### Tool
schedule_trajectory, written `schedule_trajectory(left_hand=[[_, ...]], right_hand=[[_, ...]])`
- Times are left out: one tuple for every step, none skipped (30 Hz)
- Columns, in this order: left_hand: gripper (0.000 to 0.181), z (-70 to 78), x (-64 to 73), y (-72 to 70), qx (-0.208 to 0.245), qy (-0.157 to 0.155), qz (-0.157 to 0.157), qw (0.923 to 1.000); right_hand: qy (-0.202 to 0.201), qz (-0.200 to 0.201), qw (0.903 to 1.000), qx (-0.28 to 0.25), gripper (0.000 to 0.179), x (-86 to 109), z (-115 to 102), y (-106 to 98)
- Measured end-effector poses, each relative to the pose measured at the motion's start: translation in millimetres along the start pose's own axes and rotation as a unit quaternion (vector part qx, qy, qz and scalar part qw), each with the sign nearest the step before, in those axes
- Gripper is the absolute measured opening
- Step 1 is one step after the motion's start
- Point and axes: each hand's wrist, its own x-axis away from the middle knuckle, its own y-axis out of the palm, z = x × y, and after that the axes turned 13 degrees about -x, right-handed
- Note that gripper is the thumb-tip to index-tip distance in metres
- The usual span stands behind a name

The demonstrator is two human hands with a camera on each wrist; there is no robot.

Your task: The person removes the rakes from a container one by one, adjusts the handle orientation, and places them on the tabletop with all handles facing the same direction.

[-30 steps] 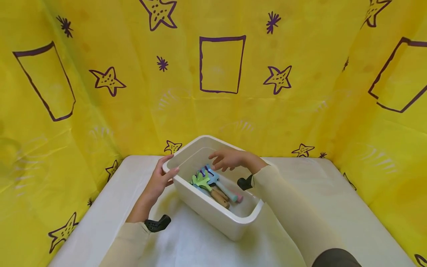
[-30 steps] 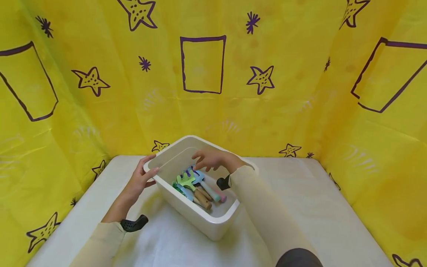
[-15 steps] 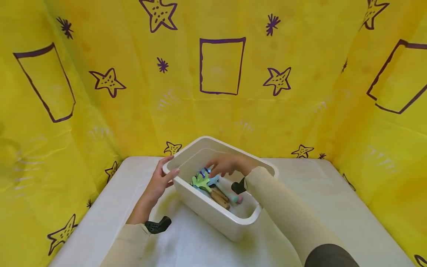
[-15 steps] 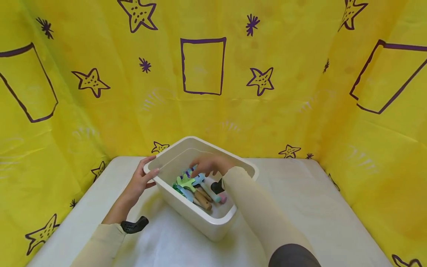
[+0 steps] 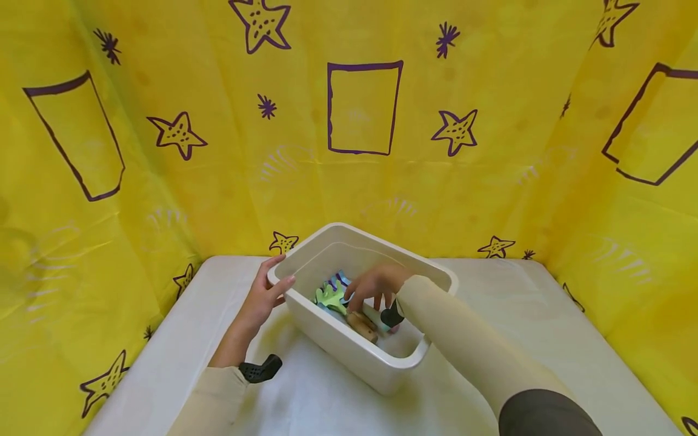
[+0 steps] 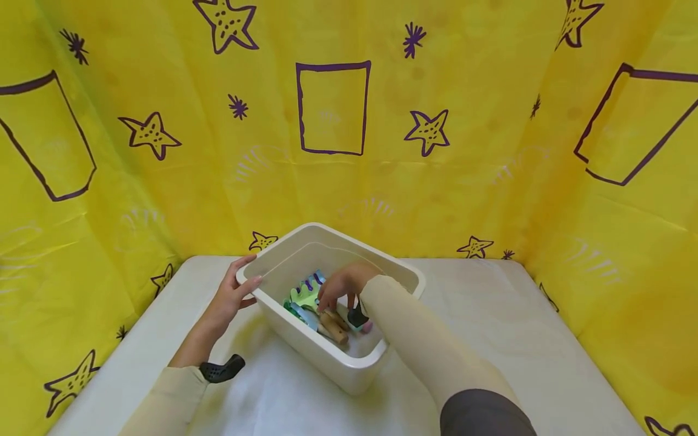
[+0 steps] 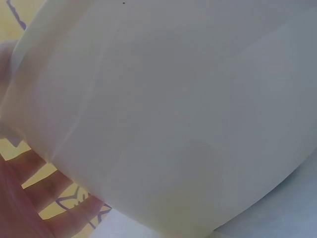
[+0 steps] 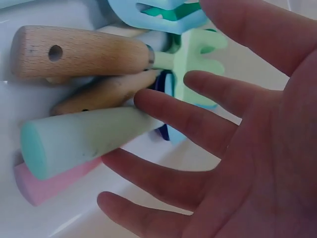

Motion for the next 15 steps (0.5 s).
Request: schedule_trajectory(left_hand=[[0.062,-0.3,0.4,0.2,-0.001,-0.002,0.000,1.0000],[0.062,-0.4,0.7,0.4,-0.001,-0.002,0.001,1.0000],[0.062,-0.6,0.8,0.5,-0.001,-0.002,0.000,1.0000],[0.062,-0.8,0.9,0.7,-0.001,-0.002,0.000,1.0000],[0.062,-0.8,1.0,0.8,-0.001,-0.002,-0.001,1.0000],[0.062,-0.9,0.9,0.9,-0.001,-0.001,-0.002,1.0000],[0.062,-1.1,0.7,0.9,0.000,-0.001,-0.002,1.0000],[0.062,-0.9,0.6,0.9,0.000,0.000,-0.001,1.0000],[0.062,-0.9,0.6,0.8,-0.001,0.000,-0.001,1.0000],[0.062,-0.7,0.8,0.7,0.001,0.001,-0.001,1.0000],[0.062,-0.5,0.9,0.6,0.002,0.002,-0.001,1.0000],[0.062,-0.5,1.0,0.4,0.004,0.004,-0.001,1.0000],[0.062,-0.6,1.0,0.3,0.006,0.005,0.000,1.0000],[0.063,-0.8,1.1,0.1,0.005,0.006,0.000,1.0000],[0.063,-1.3,1.1,-0.1,0.006,0.006,0.000,1.0000]], right_hand=[[-0.001,-0.002,1.0000,0.002,0.057,-1.7,0.9,0.5],[-0.002,-0.004,1.0000,0.002,0.056,-3.0,1.7,1.2],[-0.003,-0.007,1.0000,0.001,0.055,-3.7,2.3,1.9],[-0.004,-0.011,0.9999,-0.002,0.054,-3.9,2.7,2.6],[-0.007,-0.012,0.9999,-0.005,0.054,-3.7,2.8,3.1],[-0.011,-0.010,0.9998,-0.009,0.054,-3.2,2.9,3.3],[-0.017,-0.010,0.9997,-0.011,0.055,-2.8,2.9,3.3],[-0.023,-0.009,0.9996,-0.015,0.056,-2.3,2.7,3.0],[-0.031,-0.005,0.9994,-0.012,0.056,-1.5,2.3,2.5],[-0.042,-0.001,0.9991,-0.006,0.055,-1.0,2.0,1.6],[-0.053,0.003,0.9986,0.003,0.054,-0.7,1.5,0.5],[-0.066,0.008,0.9977,0.014,0.053,-0.5,1.2,-0.7],[-0.080,0.010,0.9964,0.027,0.052,-0.5,0.6,-1.8],[-0.094,0.016,0.9947,0.040,0.049,-0.4,0.0,-3.0],[-0.106,0.022,0.9928,0.052,0.047,-0.4,-0.7,-4.1]])
